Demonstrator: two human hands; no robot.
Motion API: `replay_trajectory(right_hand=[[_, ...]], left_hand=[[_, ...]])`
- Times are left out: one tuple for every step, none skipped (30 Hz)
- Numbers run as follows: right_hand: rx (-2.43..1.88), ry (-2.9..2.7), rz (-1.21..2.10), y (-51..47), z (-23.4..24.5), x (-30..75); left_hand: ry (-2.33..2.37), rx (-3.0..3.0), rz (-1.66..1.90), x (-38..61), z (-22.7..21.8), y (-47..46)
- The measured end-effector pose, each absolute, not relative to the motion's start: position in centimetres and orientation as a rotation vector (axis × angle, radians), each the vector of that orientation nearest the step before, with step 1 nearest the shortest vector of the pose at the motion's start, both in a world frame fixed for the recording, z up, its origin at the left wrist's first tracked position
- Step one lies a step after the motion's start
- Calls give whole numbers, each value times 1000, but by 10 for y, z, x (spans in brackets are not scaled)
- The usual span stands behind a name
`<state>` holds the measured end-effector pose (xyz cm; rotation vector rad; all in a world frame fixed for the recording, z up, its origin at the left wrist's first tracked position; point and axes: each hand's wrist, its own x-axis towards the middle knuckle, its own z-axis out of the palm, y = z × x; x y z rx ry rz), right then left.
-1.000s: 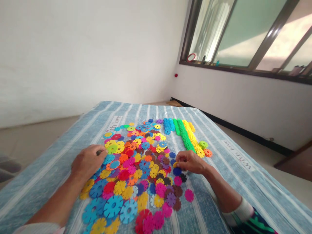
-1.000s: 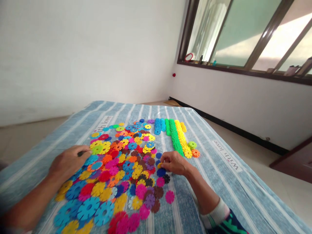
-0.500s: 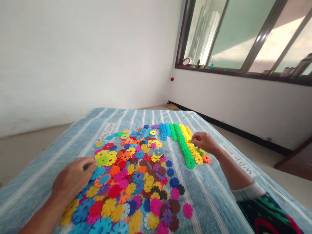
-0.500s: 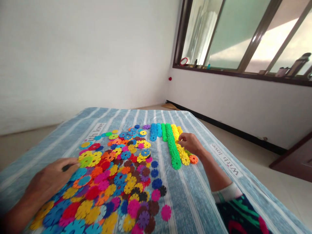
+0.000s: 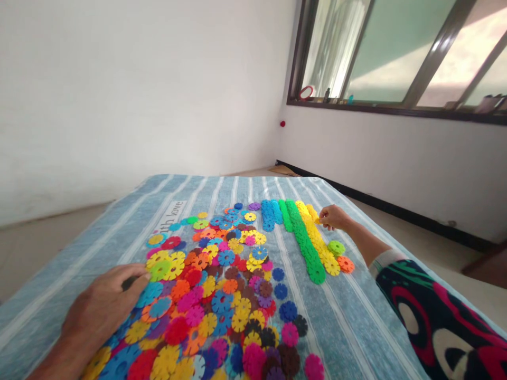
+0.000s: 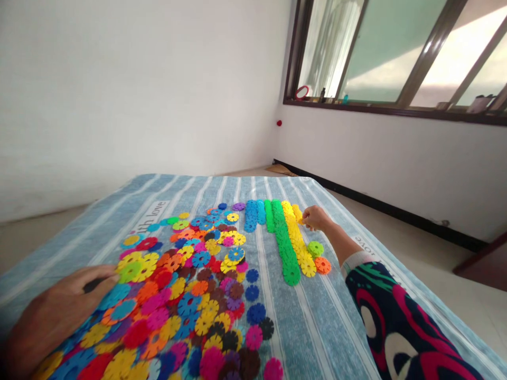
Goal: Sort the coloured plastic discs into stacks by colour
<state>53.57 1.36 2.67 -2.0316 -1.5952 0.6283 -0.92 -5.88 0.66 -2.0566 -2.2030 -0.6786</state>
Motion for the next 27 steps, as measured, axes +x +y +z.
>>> replay_trajectory(right_hand=[[-2039,-1599,644,16,26,536],[-2046,-1602,657,17,26,536],[-2051,-1604,664,19,26,537],[-2056,-1606,666,20,25,537],[-2060,-1607,665,21,25,537],[-2063,-1607,661,21,24,537],[-2066,-1607,654,22,24,537],[-2068,-1608,647,22,24,537],[-2070,-1610,640,22,23,536],[-2071,-1612,632,22,22,536],[-2071,-1615,624,22,22,536],[-2071,-1618,615,22,21,536],[-2071,-1621,606,21,21,535],[-2072,-1622,596,21,21,535],[-2073,-1622,586,21,20,535],[-2073,-1622,575,20,20,535],[-2074,-1620,565,19,20,534],[-2075,-1617,555,19,20,534],[-2076,-1612,545,18,20,533],[-2077,-1606,534,17,19,533],[-2080,-1597,522,17,19,533],[-2082,-1588,510,15,19,532],[-2085,-1580,498,14,19,532],[-2085,-1573,486,12,20,532],[-2082,-1568,474,10,21,531],[-2077,-1564,460,8,23,530],[-2067,-1561,444,5,26,528]], left_hand=[[-2218,-2063,-641,-9,6,-59],[-2241,-2071,-599,-9,6,-59],[-2261,-2075,-564,-9,5,-59],[-2268,-2062,-553,-9,4,-59],[-2270,-2050,-550,-10,3,-58],[-2271,-2043,-549,-10,2,-58],[-2272,-2038,-548,-10,1,-58],[-2273,-2032,-551,-10,0,-58],[-2276,-2025,-559,-10,0,-58],[-2280,-2017,-568,-10,-1,-58],[-2284,-2007,-578,-10,-1,-58],[-2287,-1993,-588,-10,-2,-59],[-2291,-1986,-593,-10,-2,-59],[-2295,-1984,-594,-11,-3,-59],[-2298,-1989,-592,-11,-3,-58],[-2299,-1995,-595,-11,-3,-58],[-2299,-2000,-602,-11,-2,-58],[-2301,-2007,-608,-10,-2,-57],[-2302,-2011,-617,-10,-1,-57],[-2305,-2015,-627,-9,-1,-57],[-2306,-2022,-637,-8,0,-58],[-2305,-2029,-649,-7,1,-58],[-2302,-2038,-660,-7,2,-58],[-2297,-2045,-673,-7,3,-58],[-2293,-2050,-687,-7,4,-58],[-2293,-2054,-697,-7,4,-58],[-2295,-2057,-709,-7,5,-57]])
